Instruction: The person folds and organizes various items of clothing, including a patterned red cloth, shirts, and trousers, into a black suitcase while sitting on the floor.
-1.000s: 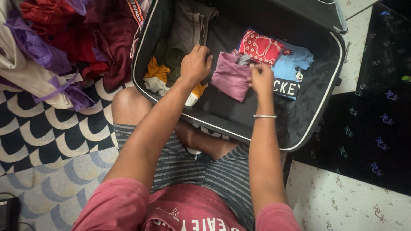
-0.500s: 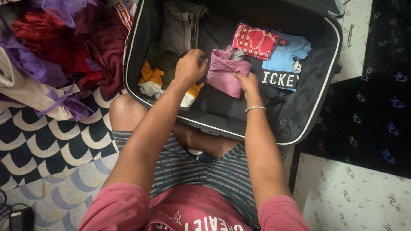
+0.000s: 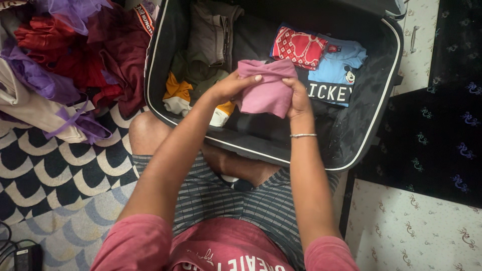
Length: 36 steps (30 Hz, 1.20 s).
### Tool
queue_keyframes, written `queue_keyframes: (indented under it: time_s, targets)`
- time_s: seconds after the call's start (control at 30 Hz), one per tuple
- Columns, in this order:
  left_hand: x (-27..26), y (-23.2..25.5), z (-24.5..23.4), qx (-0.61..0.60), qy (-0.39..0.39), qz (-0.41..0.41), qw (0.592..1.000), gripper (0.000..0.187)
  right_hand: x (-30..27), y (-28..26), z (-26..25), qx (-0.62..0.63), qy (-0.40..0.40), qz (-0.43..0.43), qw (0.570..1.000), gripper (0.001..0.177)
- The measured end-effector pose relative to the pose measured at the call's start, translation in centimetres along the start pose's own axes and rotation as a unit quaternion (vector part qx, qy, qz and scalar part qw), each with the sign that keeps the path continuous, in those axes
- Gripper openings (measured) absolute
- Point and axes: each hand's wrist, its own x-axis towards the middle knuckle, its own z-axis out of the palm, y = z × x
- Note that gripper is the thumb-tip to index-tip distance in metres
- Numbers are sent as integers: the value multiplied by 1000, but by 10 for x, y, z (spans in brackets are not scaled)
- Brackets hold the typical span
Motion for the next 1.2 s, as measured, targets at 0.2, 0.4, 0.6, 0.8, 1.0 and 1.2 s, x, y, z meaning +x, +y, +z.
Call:
queue_keyframes:
  time_s: [0.2,0.4,0.6,0.8,1.0,1.2]
  targets:
    - [4,5,-2,-206,-16,-28,978,47,5,8,11,-57,30,-46,997,42]
    - [47,26,-34,-274,62,32,959,35,-2,-12,9,-153,196,-11,969,45]
    - [128,37,-66,-103,139,64,983,47,-1,-16,-2,-122,185,-48,974,34]
    - [147,10,-60,376,408,80,828,66,-9,-27,-1,-123,205,-64,969,26]
    - [111,17,1,632,163,192,733,76,-17,-32,19,-153,178,-109,966,21]
    - [106,5,33,655,102,38,748,106,-19,-33,23,-181,194,-117,957,22]
